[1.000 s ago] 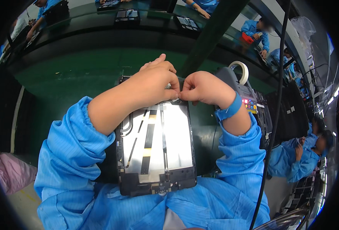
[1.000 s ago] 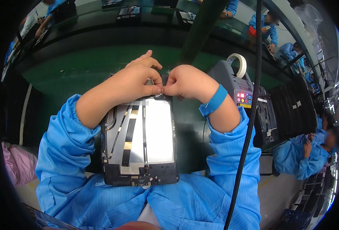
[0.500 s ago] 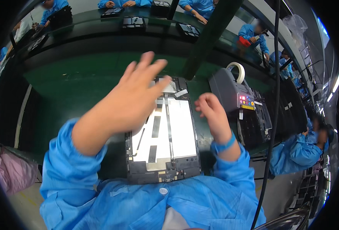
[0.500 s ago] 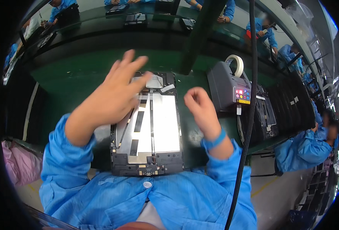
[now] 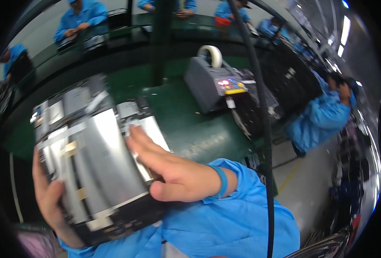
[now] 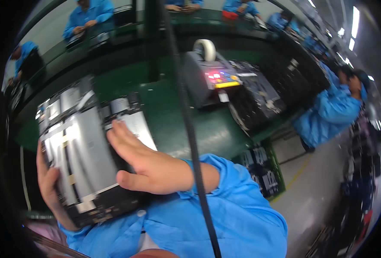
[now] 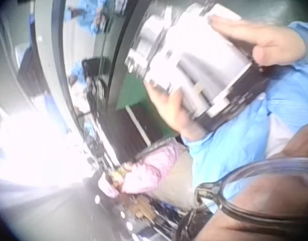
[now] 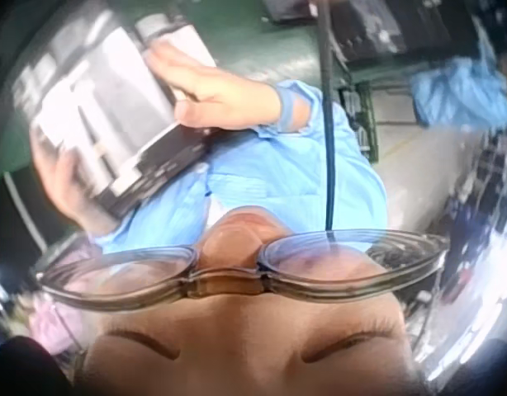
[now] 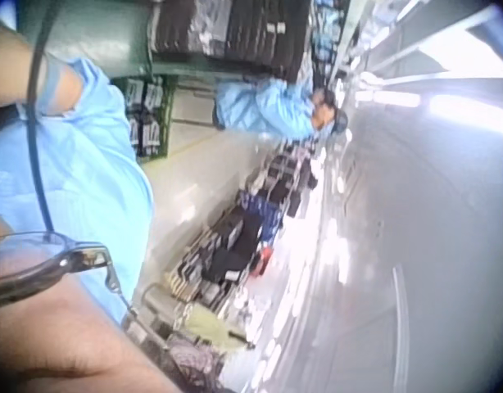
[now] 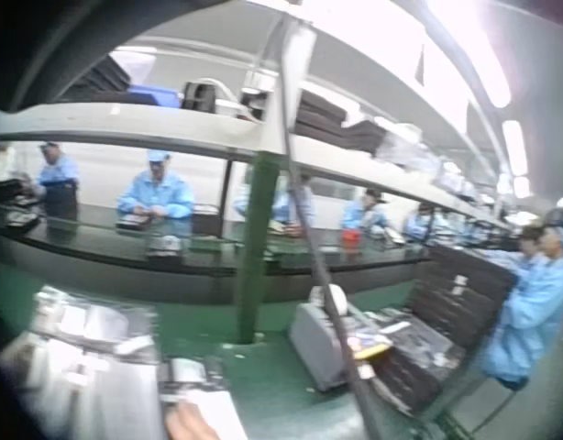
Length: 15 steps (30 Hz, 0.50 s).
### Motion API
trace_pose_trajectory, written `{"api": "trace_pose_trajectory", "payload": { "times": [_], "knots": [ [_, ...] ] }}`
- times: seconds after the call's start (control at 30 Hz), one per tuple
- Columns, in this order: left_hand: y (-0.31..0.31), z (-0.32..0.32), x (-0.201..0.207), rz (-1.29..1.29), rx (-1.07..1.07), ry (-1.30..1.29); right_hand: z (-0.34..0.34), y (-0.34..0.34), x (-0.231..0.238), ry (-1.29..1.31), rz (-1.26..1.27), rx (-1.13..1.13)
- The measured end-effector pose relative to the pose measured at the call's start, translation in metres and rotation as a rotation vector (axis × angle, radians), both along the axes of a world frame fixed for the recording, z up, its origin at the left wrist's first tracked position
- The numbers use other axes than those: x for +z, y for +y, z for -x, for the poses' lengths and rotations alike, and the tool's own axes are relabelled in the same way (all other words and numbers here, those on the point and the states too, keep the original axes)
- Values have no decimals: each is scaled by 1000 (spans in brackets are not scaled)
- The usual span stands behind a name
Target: The person is assembling electronic devices, likely hard drives, on a factory assembly line. They repeatedly apply small white adhesive strips to the internal components of the devices, then stack the finished units on a pile to their left.
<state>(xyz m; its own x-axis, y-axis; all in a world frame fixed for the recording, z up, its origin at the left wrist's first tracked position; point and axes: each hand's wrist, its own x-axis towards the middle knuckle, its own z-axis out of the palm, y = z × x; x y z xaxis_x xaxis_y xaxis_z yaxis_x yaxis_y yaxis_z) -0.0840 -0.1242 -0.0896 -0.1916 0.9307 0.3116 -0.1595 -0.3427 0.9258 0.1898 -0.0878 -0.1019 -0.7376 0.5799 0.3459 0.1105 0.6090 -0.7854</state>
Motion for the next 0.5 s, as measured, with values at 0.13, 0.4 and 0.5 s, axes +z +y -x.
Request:
{"api": "trace_pose_trajectory", "payload": {
  "times": [0.13,0.4,0.5],
  "knots": [
    [1,89,-38,33,-28,-69,-50,4,-12,195,-54,-709],
    [66,236,-161,240,-94,173,-188,49,-92,725,806,-1225],
    [72,204,-135,346,-43,187,-190,67,-87,792,934,-922]
  ]
}}
